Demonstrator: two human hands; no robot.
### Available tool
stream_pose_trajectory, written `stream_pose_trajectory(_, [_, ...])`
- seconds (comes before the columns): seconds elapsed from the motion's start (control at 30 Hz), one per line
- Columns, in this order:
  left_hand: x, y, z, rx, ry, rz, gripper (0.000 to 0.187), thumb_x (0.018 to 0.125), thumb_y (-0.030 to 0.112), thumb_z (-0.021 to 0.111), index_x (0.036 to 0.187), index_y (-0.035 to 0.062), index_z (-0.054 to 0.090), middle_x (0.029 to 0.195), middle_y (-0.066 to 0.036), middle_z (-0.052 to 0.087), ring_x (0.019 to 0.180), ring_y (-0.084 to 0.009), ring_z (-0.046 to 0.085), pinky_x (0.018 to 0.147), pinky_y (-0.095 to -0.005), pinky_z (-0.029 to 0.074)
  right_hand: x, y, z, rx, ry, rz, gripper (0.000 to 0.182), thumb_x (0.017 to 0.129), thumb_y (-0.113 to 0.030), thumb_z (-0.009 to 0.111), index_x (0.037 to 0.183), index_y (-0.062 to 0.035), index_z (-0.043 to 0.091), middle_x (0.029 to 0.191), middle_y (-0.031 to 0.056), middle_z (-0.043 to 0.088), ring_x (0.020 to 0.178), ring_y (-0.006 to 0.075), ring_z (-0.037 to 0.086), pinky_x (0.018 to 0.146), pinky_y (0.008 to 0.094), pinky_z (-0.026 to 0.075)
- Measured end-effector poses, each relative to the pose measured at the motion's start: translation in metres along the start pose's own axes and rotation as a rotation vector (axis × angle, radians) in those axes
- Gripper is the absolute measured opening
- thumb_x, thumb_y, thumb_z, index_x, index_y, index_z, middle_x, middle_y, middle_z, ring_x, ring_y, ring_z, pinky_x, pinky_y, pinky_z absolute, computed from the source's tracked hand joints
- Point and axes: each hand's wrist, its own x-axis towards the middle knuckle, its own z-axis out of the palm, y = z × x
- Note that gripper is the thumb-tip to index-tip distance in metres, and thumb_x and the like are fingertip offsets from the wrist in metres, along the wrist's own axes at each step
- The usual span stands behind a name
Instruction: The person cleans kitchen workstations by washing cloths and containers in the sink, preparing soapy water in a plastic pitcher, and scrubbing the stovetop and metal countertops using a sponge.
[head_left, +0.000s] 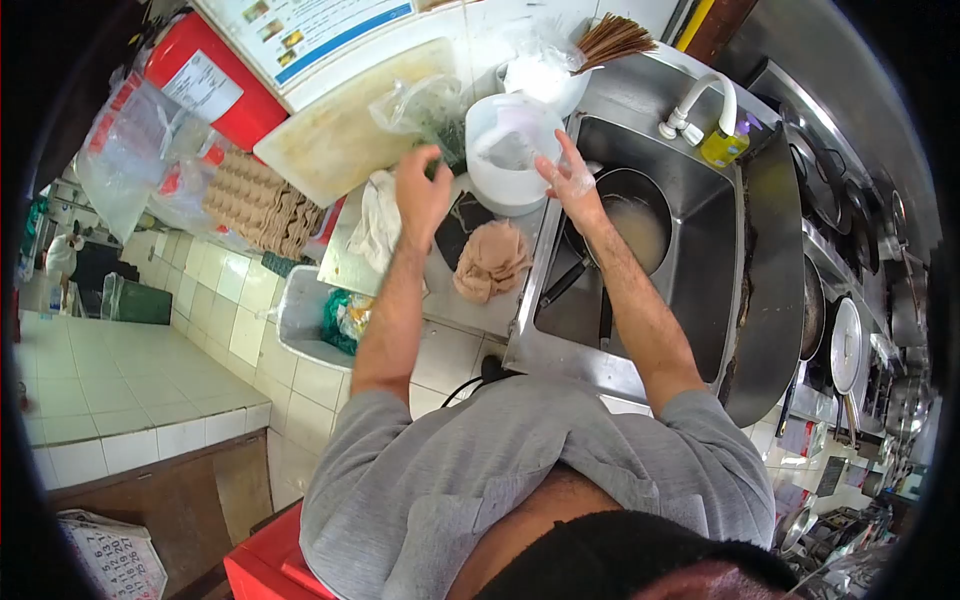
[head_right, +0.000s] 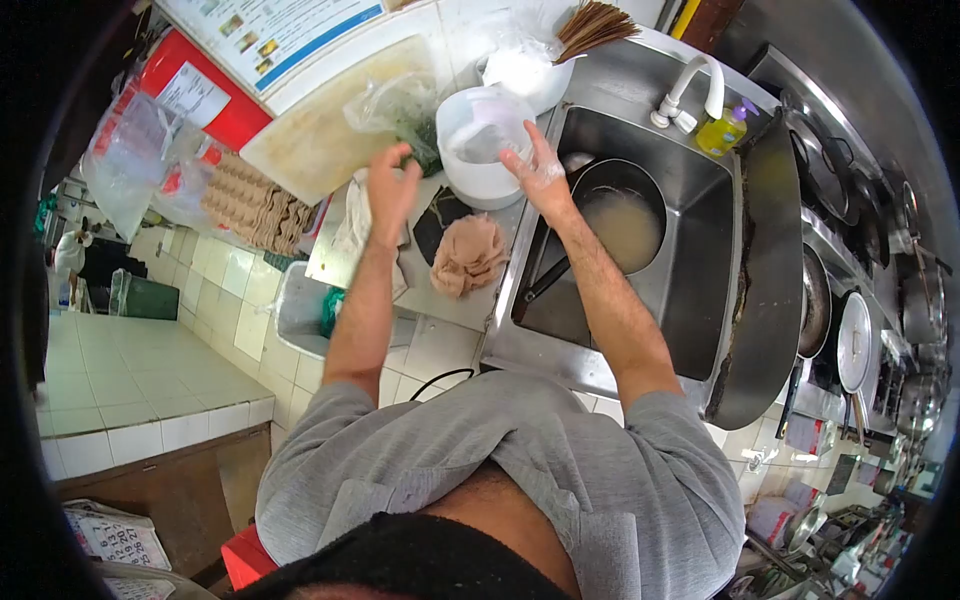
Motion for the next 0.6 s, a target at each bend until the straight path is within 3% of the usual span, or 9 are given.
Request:
stream_pose_trajectory(0.03, [0.03,0.018,0.001,0.049,-0.025,0.084,0.024,0.071,0.005,0.058,0.095,0.0042,0.059,0.096,-0.014,0.058,0.094,-0.032,0.055,0.081,-0.0391,0.043,-0.006,-0.002,-0.002,0.004,0.009,-0.005,0.072,0.083,-0.041,0.06,0.139,-0.0141,0.025,0.125,0.0113,0.046,0.101,0.0206,0.053,0.072,0.03,0.047])
stream_pose_trajectory(0.1, [0.088,0.05,0.016,0.045,-0.082,0.274,0.026,0.073,0.0,0.052,0.098,0.0054,0.058,0.1,-0.012,0.058,0.095,-0.0312,0.055,0.081,-0.0399,0.044,-0.017,-0.007,-0.007,0.471,0.11,0.099,0.065,0.085,-0.033,0.059,0.137,-0.0099,0.03,0.124,0.0164,0.045,0.103,0.0198,0.049,0.078,0.0312,0.046])
stream_pose_trajectory(0.13, [0.109,0.065,0.038,-0.011,-0.117,0.376,0.027,0.074,-0.001,0.05,0.1,0.0063,0.058,0.104,-0.011,0.057,0.095,-0.0307,0.055,0.082,-0.0403,0.044,-0.02,0.004,-0.012,0.508,0.147,0.152,0.058,0.087,-0.025,0.056,0.137,-0.0099,0.03,0.118,0.0114,0.048,0.098,0.0164,0.052,0.068,0.0274,0.048])
stream_pose_trajectory(0.2, [0.143,0.088,0.078,0.088,-0.285,0.534,0.039,0.076,-0.004,0.046,0.112,0.009,0.054,0.117,-0.01,0.052,0.103,-0.0267,0.053,0.083,-0.0371,0.046,-0.033,0.023,-0.021,0.556,0.189,0.19,0.054,0.088,-0.022,0.056,0.134,-0.0084,0.033,0.114,0.0093,0.05,0.093,0.0156,0.055,0.066,0.0266,0.048])
stream_pose_trajectory(0.3, [0.187,0.076,0.151,0.267,-0.491,0.495,0.051,0.076,-0.005,0.045,0.123,0.0127,0.045,0.128,-0.008,0.043,0.111,-0.0252,0.049,0.089,-0.0381,0.044,-0.065,0.04,-0.039,0.56,0.252,0.289,0.042,0.088,-0.015,0.055,0.126,-0.0037,0.043,0.103,0.0055,0.055,0.079,0.0134,0.059,0.061,0.025,0.048])
stream_pose_trajectory(0.37, [0.206,0.066,0.182,0.314,-0.583,0.454,0.054,0.078,-0.002,0.047,0.128,0.0148,0.039,0.134,-0.007,0.037,0.113,-0.0264,0.048,0.092,-0.0378,0.042,-0.091,0.061,-0.053,0.519,0.27,0.371,0.036,0.088,-0.016,0.055,0.121,-0.0028,0.048,0.1,0.0057,0.057,0.079,0.0136,0.059,0.061,0.025,0.048])
stream_pose_trajectory(0.47, [0.222,0.053,0.208,0.494,-0.728,0.371,0.045,0.081,0.006,0.052,0.125,0.0132,0.044,0.128,-0.009,0.043,0.113,-0.0278,0.048,0.092,-0.0385,0.042,-0.132,0.082,-0.077,0.507,0.35,0.504,0.033,0.088,-0.017,0.055,0.117,-0.0031,0.051,0.098,0.0055,0.058,0.077,0.0136,0.059,0.061,0.0248,0.048])
stream_pose_trajectory(0.53, [0.229,0.047,0.21,0.651,-0.853,0.331,0.032,0.083,0.016,0.055,0.114,0.0091,0.054,0.115,-0.015,0.051,0.108,-0.0307,0.05,0.09,-0.0401,0.042,-0.155,0.098,-0.09,0.503,0.39,0.558,0.032,0.088,-0.018,0.055,0.116,-0.0033,0.051,0.098,0.0055,0.058,0.077,0.0135,0.06,0.061,0.0248,0.047])
stream_pose_trajectory(0.6, [0.24,0.041,0.214,0.595,-0.779,0.391,0.026,0.084,0.018,0.054,0.107,0.0069,0.058,0.108,-0.016,0.054,0.104,-0.0317,0.052,0.089,-0.0406,0.043,-0.171,0.117,-0.101,0.524,0.461,0.616,0.03,0.089,-0.019,0.053,0.115,-0.0037,0.051,0.097,0.0051,0.058,0.076,0.0134,0.06,0.06,0.0248,0.048])
